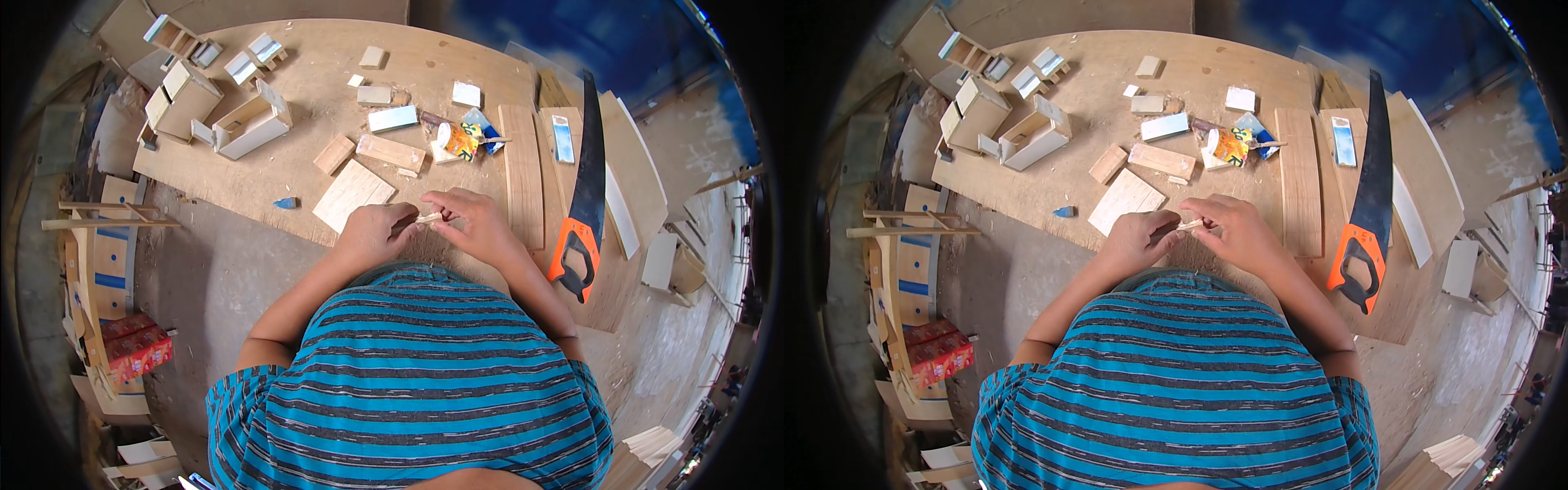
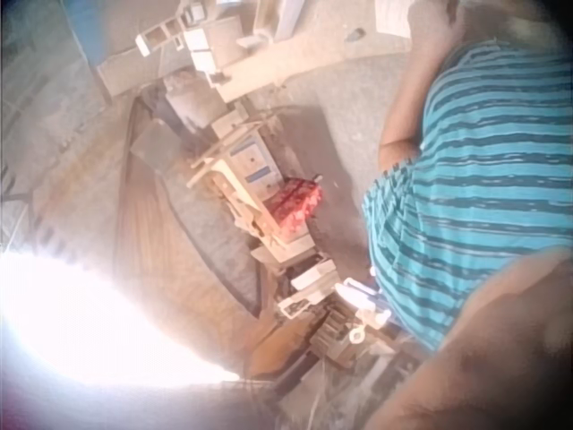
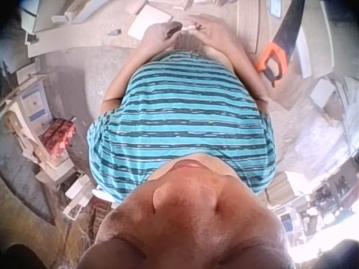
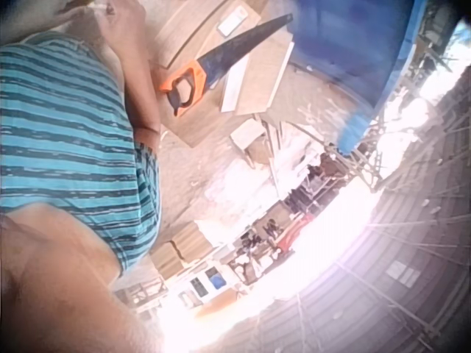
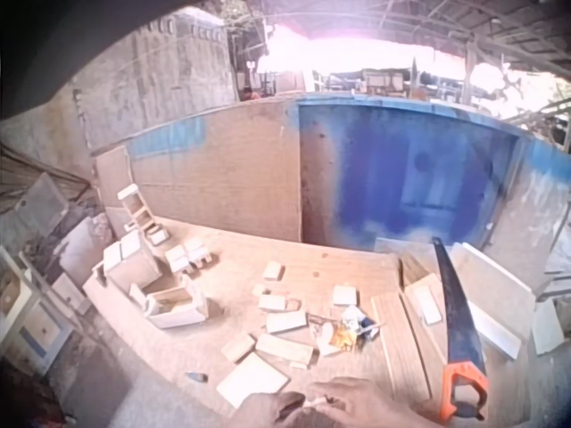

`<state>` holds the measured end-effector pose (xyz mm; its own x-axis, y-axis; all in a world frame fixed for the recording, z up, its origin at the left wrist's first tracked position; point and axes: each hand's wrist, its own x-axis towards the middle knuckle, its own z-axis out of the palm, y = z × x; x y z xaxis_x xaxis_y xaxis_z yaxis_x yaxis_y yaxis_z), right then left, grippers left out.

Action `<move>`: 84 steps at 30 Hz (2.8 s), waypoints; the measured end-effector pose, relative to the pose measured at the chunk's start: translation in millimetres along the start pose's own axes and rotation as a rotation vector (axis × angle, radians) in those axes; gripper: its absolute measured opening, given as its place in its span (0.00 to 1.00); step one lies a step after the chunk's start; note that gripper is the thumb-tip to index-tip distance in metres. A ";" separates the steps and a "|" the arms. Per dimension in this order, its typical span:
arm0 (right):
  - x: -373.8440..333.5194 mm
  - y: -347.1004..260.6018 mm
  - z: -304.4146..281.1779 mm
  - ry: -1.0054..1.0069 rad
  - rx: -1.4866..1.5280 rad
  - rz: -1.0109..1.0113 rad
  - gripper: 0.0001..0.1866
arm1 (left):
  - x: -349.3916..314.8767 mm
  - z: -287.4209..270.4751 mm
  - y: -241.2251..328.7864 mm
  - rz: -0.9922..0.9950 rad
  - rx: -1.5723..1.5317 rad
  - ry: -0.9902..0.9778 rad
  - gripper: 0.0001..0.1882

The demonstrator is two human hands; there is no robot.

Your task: The person glues small wooden components together to assemble miniature furniture pieces. They apply glue to the edges of thin wood strips using a applicator, then press the pieces together by hand and hold them to bond, occasionally using a hand saw to trim small parts on a wooden workbench.

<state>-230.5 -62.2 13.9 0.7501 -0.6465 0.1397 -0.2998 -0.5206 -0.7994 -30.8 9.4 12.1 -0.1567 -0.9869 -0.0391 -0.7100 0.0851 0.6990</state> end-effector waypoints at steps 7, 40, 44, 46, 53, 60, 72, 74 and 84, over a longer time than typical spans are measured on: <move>-0.5 -7.2 -0.7 0.033 0.226 0.077 0.27 | -3.4 -0.2 2.4 0.093 0.033 0.062 0.10; -4.9 -4.9 3.3 -0.026 0.105 0.070 0.26 | -8.2 5.0 -3.0 0.242 0.080 0.153 0.09; -6.1 -4.2 3.7 -0.007 0.103 0.057 0.26 | -8.3 6.6 -3.5 0.249 0.085 0.163 0.09; -6.5 -4.9 3.2 -0.003 0.099 0.056 0.26 | -8.4 7.2 -2.8 0.254 0.086 0.181 0.09; -9.3 -5.8 3.0 0.019 0.115 0.058 0.26 | -8.5 3.8 2.5 0.263 0.071 0.163 0.11; -8.2 1.6 5.5 0.083 0.220 0.067 0.29 | -6.3 12.1 -4.2 0.035 -0.109 0.124 0.10; -9.9 31.9 18.5 0.144 0.281 0.311 0.28 | 4.0 20.0 -43.6 -0.463 -1.559 -0.017 0.13; -8.7 31.2 30.1 0.095 0.312 0.323 0.26 | 4.6 24.8 -45.1 -0.402 -1.515 0.073 0.13; 0.8 41.2 75.0 -0.112 0.959 0.477 0.17 | 15.4 23.1 -23.8 -0.328 -1.512 0.449 0.17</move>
<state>-198.0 -42.3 -62.8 0.7421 -0.5870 -0.3235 -0.0248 0.4582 -0.8885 -32.2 -4.7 -21.6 0.2548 -0.9160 -0.3099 0.6663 -0.0659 0.7428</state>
